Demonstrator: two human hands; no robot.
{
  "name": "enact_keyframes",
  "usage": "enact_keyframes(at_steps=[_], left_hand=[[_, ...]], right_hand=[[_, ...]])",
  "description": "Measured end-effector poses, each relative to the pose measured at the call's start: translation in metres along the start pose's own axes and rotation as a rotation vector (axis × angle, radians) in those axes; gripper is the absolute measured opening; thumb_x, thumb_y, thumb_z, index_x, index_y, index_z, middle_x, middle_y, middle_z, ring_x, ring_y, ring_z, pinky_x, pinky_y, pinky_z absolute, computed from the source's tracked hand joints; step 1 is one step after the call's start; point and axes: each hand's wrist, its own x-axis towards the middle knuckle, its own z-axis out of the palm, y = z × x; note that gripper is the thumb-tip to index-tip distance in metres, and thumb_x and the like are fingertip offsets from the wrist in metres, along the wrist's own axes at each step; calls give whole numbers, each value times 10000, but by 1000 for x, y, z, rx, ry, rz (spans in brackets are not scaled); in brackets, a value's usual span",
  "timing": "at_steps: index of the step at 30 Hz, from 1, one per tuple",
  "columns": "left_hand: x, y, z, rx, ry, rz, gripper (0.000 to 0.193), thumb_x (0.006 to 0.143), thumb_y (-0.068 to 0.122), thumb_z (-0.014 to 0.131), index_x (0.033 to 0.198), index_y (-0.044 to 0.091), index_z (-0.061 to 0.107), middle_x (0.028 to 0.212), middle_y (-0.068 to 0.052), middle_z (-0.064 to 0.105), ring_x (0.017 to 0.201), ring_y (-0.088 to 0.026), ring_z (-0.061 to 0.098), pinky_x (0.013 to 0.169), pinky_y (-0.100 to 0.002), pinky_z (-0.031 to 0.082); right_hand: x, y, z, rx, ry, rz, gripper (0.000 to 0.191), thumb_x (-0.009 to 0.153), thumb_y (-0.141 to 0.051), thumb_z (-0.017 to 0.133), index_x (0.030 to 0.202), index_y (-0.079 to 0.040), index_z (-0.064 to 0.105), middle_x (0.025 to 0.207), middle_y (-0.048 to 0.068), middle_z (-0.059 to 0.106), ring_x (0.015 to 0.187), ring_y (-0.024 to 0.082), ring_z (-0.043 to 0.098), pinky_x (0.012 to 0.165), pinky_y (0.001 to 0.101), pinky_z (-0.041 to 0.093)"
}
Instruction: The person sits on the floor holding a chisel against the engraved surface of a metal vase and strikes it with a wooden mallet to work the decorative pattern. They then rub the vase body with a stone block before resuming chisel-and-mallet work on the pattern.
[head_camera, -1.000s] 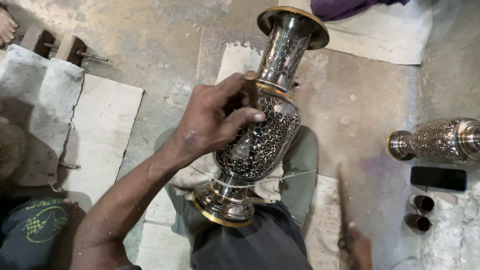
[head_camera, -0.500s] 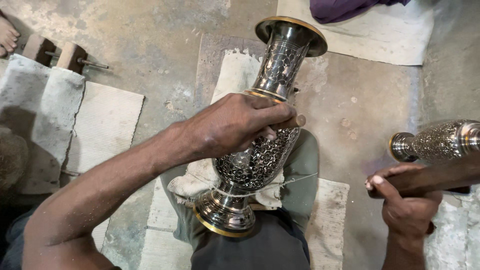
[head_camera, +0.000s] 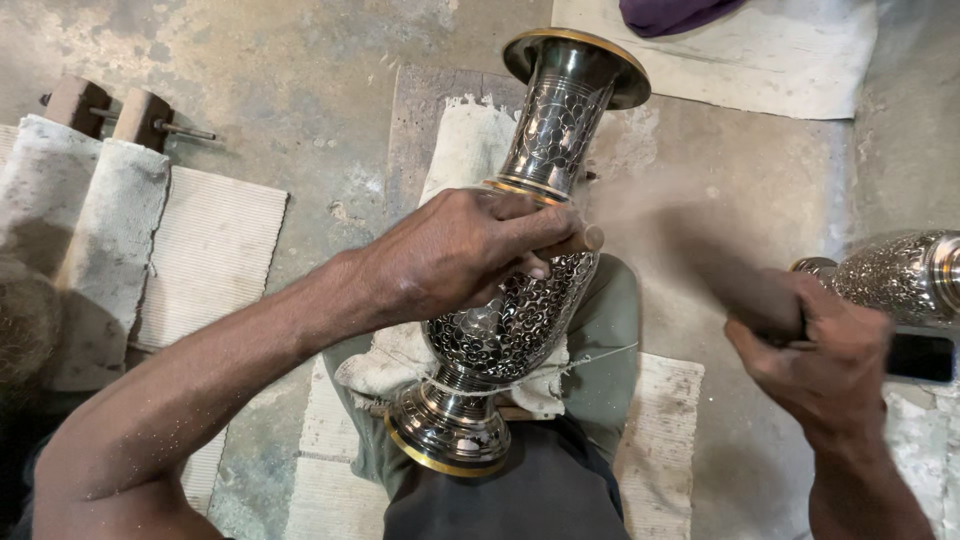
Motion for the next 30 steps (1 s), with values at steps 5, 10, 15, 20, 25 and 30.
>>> enact_keyframes(at_steps=[5, 10, 15, 20, 25, 30], left_hand=[[-1, 0, -2, -18, 44, 57, 327, 987, 125, 687, 1297, 84, 591, 1143, -105, 742, 1001, -285, 775, 871, -398, 667], [-1, -4, -1, -5, 90, 126, 382, 952, 75, 673, 1324, 78, 589, 1166, -129, 741, 1017, -277, 767, 868, -379, 668], [2, -1, -2, -31, 89, 19, 300, 1007, 100, 699, 1272, 62, 563, 1032, -123, 752, 915, -249, 801, 757, -329, 670], [1, 13, 7, -64, 146, 29, 334, 1012, 76, 646, 1301, 49, 480, 1124, -160, 746, 969, -303, 785, 750, -356, 689], [3, 18, 21, 15, 116, -103, 345, 1004, 31, 581, 1324, 92, 467, 1201, -194, 699, 866, -283, 794, 602, -307, 696], [-1, 15, 22, 68, 142, -143, 337, 1023, 88, 637, 1320, 98, 477, 1119, -166, 728, 805, -288, 781, 572, -345, 668]], right_hand=[[10, 12, 4, -30, -12, -124, 162, 961, -163, 757, 1015, -21, 700, 792, 59, 693, 678, 114, 681, 620, 246, 570], [4, 21, 3, -27, -82, 28, 138, 929, -172, 729, 912, -50, 666, 622, -4, 588, 465, 93, 587, 466, 279, 457], [4, 33, -6, -333, 114, -315, 190, 1016, -187, 754, 1028, -8, 693, 774, 69, 663, 707, 164, 670, 637, 289, 572], [-4, 44, -12, -158, 39, 18, 394, 921, -353, 871, 874, -43, 632, 744, 57, 650, 648, 154, 648, 639, 298, 558], [-8, 37, -8, 148, -1, 69, 291, 975, -261, 823, 898, -38, 653, 717, 53, 647, 605, 143, 650, 599, 288, 547], [12, 19, -2, 89, -66, 91, 234, 983, -185, 824, 887, -28, 680, 683, 70, 673, 596, 158, 673, 564, 296, 542]])
